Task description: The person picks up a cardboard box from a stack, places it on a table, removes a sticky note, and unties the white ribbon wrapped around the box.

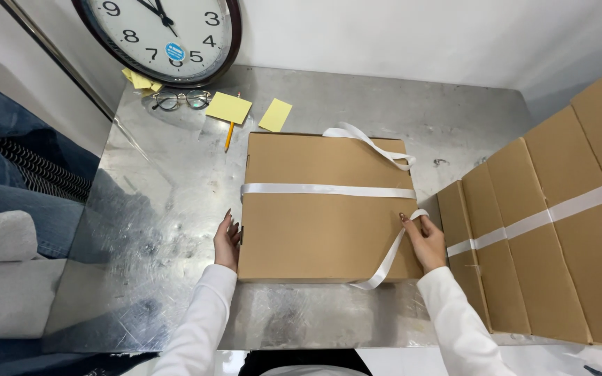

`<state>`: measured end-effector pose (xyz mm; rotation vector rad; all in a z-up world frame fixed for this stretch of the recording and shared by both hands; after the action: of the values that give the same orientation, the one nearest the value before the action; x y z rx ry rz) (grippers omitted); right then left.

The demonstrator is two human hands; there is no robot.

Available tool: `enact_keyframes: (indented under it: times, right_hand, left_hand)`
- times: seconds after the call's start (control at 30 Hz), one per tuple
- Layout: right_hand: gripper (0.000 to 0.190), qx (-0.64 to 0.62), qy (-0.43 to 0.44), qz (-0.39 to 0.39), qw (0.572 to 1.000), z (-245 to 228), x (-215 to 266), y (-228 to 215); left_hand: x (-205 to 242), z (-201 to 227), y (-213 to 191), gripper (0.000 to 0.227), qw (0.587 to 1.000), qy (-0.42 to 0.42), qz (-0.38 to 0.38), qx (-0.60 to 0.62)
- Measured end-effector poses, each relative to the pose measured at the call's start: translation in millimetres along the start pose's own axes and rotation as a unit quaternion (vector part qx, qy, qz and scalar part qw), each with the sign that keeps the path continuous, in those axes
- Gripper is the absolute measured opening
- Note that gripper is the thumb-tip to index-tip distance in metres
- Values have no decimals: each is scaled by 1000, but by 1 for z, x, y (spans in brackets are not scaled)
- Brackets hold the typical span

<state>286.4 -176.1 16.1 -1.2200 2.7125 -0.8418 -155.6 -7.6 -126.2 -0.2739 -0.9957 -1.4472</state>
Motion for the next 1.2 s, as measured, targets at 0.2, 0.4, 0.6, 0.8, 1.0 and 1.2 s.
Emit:
enact_keyframes:
  times: [0.2, 0.4, 0.6, 0.8, 1.0, 1.2]
  right_hand:
    - [89, 22, -34, -3, 999, -9, -19, -7]
    - [62, 31, -62, 6, 998, 15, -41, -14]
    - [51, 9, -71, 33, 997, 25, -50, -16]
    - [34, -73, -148, 76, 983, 19, -68, -32]
    - [36, -161, -173, 55, 970, -36, -42, -38]
    - [42, -175, -122, 38, 976, 21, -82, -67]
  left_hand:
    - [3, 2, 13, 83, 995, -90, -45, 7]
    - [67, 42, 55, 78, 986, -99, -87, -97]
    - [60, 44, 66, 82, 975, -51, -113, -185]
    - [43, 48, 58, 65, 980, 21, -99, -169]
    - [28, 55, 27, 67, 993, 11, -82, -89]
    - [44, 83, 1, 65, 993, 18, -52, -107]
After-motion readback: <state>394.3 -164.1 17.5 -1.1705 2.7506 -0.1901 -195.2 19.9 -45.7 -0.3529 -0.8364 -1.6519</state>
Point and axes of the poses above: each hand's wrist, its own x-axis away from the middle knuckle, its own y-axis out of the palm, z = x × y, the point moved 8 cm from there along -x, towards the middle knuckle, and after that the axes turned 9 degrees about -y, right-handed, at the moved point
